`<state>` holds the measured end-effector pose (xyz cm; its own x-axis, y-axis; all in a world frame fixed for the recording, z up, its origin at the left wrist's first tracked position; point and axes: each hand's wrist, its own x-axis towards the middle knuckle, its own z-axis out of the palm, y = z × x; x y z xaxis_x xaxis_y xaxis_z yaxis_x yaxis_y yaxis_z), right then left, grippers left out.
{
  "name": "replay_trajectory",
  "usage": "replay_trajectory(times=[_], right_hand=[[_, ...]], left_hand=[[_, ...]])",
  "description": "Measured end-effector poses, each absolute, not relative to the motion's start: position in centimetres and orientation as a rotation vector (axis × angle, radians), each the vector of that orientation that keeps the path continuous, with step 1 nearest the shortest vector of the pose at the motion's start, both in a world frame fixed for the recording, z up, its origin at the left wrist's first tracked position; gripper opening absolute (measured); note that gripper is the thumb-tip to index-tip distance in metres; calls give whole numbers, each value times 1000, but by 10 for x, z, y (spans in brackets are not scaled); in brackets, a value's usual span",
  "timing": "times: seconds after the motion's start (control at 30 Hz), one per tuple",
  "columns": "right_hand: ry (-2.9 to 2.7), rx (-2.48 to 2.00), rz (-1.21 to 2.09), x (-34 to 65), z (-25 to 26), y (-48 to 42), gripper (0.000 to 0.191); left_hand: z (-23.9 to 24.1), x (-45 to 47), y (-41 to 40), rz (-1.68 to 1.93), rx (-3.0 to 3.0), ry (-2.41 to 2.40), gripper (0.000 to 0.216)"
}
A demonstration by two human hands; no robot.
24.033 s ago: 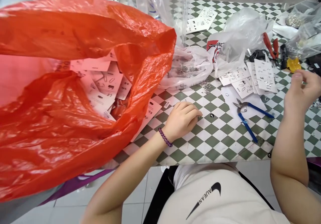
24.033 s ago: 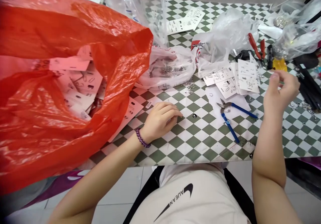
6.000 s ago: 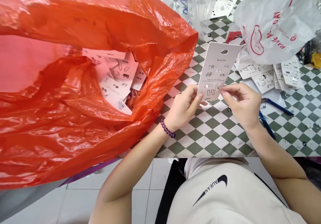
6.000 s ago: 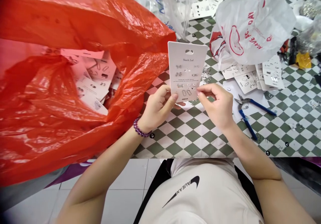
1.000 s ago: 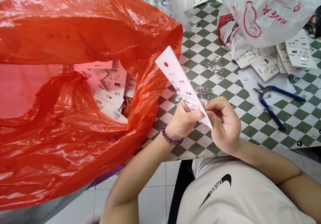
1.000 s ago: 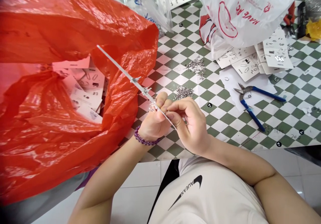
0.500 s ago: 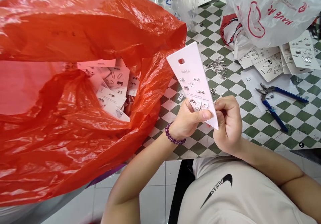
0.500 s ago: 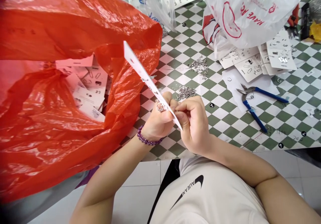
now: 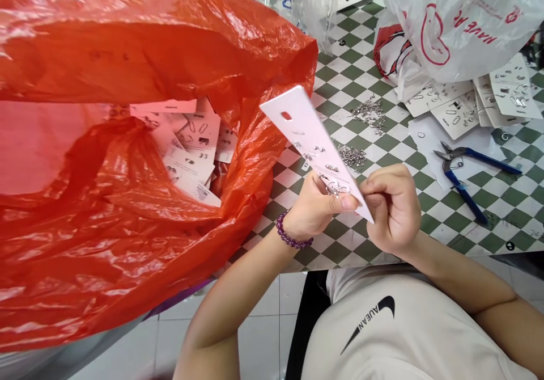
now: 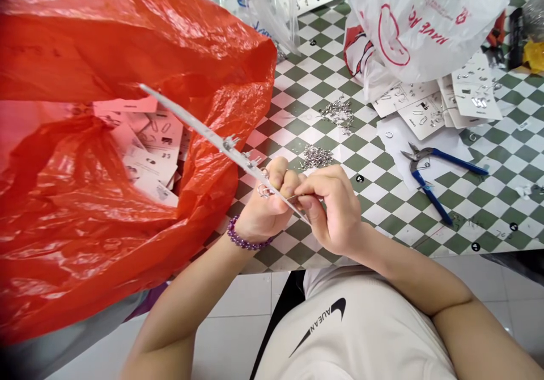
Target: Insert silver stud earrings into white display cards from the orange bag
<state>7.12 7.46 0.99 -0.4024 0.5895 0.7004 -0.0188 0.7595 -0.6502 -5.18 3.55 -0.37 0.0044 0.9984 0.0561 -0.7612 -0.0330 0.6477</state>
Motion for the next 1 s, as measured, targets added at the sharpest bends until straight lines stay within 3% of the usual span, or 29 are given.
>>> replay_trajectory(times=[0.13,0.3,0.4,0.8,1.0], right_hand=[[-1816,-422,847,71,8,72,10],[-1482,-444,1513,67,9,72,9],[-1396,-389,1689,66,8,73,14],[-1416,-356,1593,66,5,72,20],[-1420,-359,1559,66,6,70,22]], left_hand=[[2,-56,36,1542,579,442,41],[4,-57,36,1448,591,409,47],[2,-57,35,1443,599,431,47],[-3,-52,35,1417,562,491,64],[-5,-50,35,1404,518,433,61]])
